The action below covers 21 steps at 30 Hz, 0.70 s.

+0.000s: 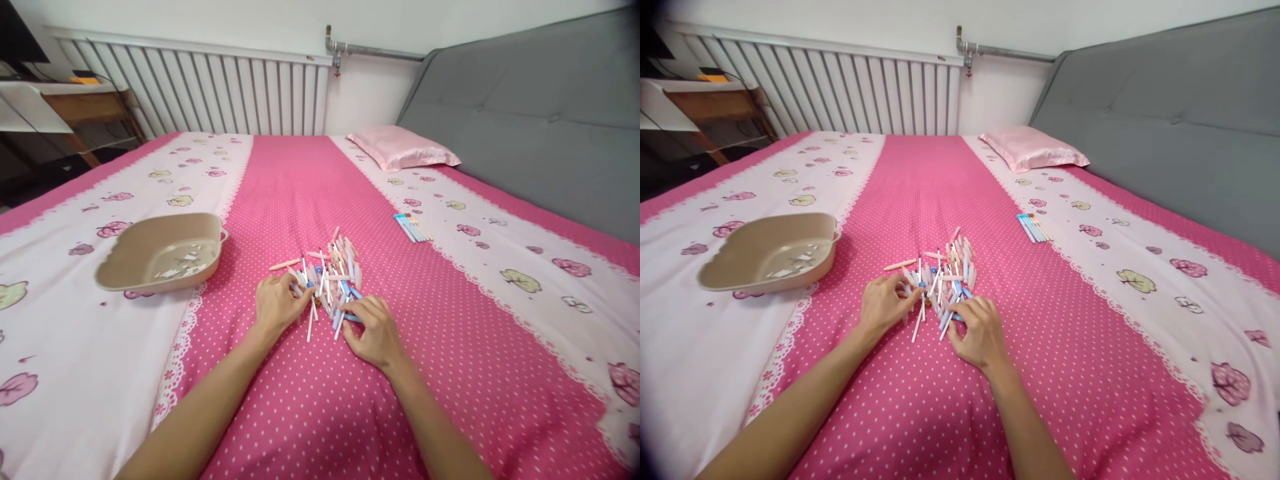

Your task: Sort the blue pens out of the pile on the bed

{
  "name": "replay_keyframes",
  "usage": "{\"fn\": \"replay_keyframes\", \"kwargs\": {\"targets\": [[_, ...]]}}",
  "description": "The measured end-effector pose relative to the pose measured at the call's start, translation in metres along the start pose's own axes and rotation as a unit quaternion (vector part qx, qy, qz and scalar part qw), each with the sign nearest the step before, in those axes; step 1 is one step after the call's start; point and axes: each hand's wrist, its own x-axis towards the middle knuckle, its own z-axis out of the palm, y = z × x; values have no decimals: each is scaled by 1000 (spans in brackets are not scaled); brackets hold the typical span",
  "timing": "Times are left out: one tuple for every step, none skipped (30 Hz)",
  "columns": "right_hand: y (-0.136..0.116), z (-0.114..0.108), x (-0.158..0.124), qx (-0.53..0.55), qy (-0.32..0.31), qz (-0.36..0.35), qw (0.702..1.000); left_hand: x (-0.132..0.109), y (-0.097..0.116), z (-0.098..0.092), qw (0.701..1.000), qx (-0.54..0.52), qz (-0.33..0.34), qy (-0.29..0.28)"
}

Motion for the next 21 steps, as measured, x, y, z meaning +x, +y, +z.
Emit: {"fn": "replay_keyframes", "kwargs": {"targets": [[0,0,0,0,-5,0,1000,0,0,0,1000,19,8,11],[0,1,0,0,-9,0,1000,1,0,0,999,38,19,24],[0,1,0,-1,-14,-1,1000,1,-1,0,998,47,24,39],[0,2,0,-2,-18,-2,1000,1,-1,1,997,43,24,54],[0,2,0,-3,-21,-2,1000,2,-2,2,997,30,25,68],[0,3,0,-5,-23,-2,1000,2,-3,3,996,11,29,80],[0,3,0,-8,-22,-2,1000,2,-3,4,995,-12,35,92],[1,4,1,-12,-21,-4,1000,2,-3,5,993,-37,44,101],[1,5,0,-18,-19,-6,1000,1,-3,7,991,-62,52,110],[2,6,0,-24,-16,-10,1000,0,-2,8,988,-87,58,116],[3,7,0,-31,-10,-15,999,-1,-2,10,985,-109,61,120],[3,8,-1,-37,-1,-19,999,-2,0,10,982,-132,63,121],[4,9,-1,-43,8,-24,999,-3,1,11,978,-156,66,120],[5,10,-2,-46,18,-28,998,-4,2,11,975,-178,71,116],[5,11,-2,-48,27,-32,998,-5,3,11,971,-197,80,111],[5,12,-3,-49,33,-36,998,-5,3,11,967,-212,94,107],[5,12,-3,-49,38,-40,997,-5,4,11,963,-220,111,107],[5,12,-3,-49,42,-44,997,-6,4,10,960,-222,130,110],[5,12,-3,-49,46,-47,997,-6,4,10,958,-216,148,117],[5,12,-3,-51,50,-50,996,-6,4,10,956,-205,166,126],[4,12,-3,-52,54,-53,996,-6,4,10,955,-192,181,135]]}}
